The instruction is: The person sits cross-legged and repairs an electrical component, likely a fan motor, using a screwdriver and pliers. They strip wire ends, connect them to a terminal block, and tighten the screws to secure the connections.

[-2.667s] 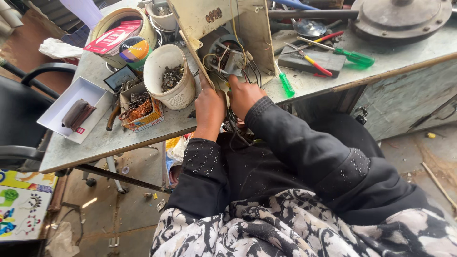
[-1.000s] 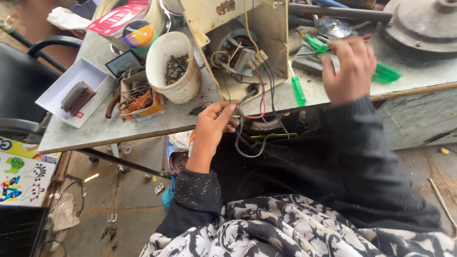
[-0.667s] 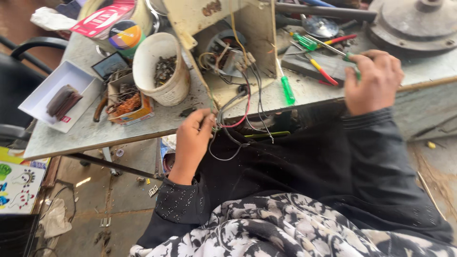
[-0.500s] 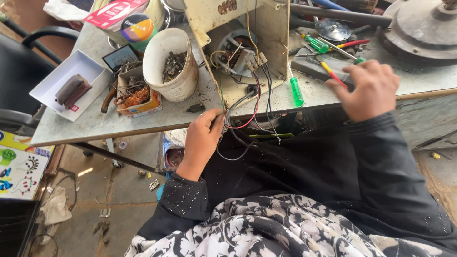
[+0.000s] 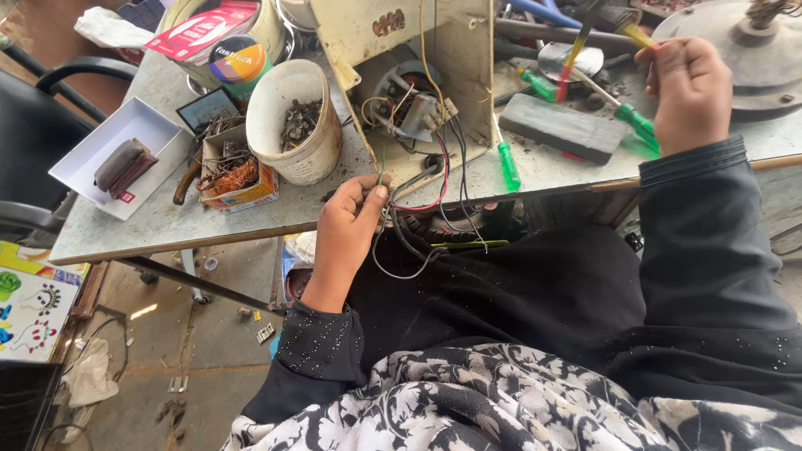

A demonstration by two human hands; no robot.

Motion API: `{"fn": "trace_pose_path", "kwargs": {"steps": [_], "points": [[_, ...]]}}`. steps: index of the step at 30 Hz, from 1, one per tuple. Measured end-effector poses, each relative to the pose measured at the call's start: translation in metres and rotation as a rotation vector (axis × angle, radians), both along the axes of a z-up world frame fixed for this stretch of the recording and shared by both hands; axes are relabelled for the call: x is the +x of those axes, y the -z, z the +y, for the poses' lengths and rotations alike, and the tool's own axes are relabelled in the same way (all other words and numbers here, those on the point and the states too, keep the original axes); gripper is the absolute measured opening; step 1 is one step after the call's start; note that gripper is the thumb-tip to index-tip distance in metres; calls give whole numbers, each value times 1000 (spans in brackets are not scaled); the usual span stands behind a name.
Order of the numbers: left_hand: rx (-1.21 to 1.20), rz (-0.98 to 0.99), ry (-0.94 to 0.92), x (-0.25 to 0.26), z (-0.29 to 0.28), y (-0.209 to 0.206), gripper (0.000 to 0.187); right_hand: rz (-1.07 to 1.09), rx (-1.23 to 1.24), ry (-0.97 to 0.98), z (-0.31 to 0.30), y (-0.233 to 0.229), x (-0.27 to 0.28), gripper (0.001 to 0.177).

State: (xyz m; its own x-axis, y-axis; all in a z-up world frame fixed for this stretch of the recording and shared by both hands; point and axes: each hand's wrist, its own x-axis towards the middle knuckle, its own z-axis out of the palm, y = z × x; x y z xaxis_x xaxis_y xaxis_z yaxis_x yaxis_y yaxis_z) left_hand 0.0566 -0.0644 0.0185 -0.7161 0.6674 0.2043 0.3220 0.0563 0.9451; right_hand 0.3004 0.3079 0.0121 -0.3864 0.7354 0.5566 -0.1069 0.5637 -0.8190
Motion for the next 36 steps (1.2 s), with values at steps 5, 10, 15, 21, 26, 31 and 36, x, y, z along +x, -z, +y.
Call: {"fn": "trace_pose_path", "kwargs": {"steps": [5, 10, 15, 21, 26, 31, 36], "points": [[25, -20, 68, -10, 10, 18, 29, 539, -358, -442, -30, -15, 12, 26], [-12, -15, 51, -10, 12, 25, 30, 375, -378, -336, -107, -16, 43, 29], [-73, -112, 77, -8, 6, 25, 31, 276, -591, -526, -145, -31, 41, 23], [-71, -154, 150, -4, 17, 25, 40, -299, -93, -435, -162, -45, 49, 26], [-219, 208, 6, 18, 8, 4, 49, -336, 231, -389, -179, -45, 53, 34], [-51, 716, -82, 53, -11, -28, 57, -293, -241, -724, -209, -55, 47, 33], [132, 465, 426, 75, -16, -41, 37, -433, -352, -899, -230, -59, 31, 30]]}}
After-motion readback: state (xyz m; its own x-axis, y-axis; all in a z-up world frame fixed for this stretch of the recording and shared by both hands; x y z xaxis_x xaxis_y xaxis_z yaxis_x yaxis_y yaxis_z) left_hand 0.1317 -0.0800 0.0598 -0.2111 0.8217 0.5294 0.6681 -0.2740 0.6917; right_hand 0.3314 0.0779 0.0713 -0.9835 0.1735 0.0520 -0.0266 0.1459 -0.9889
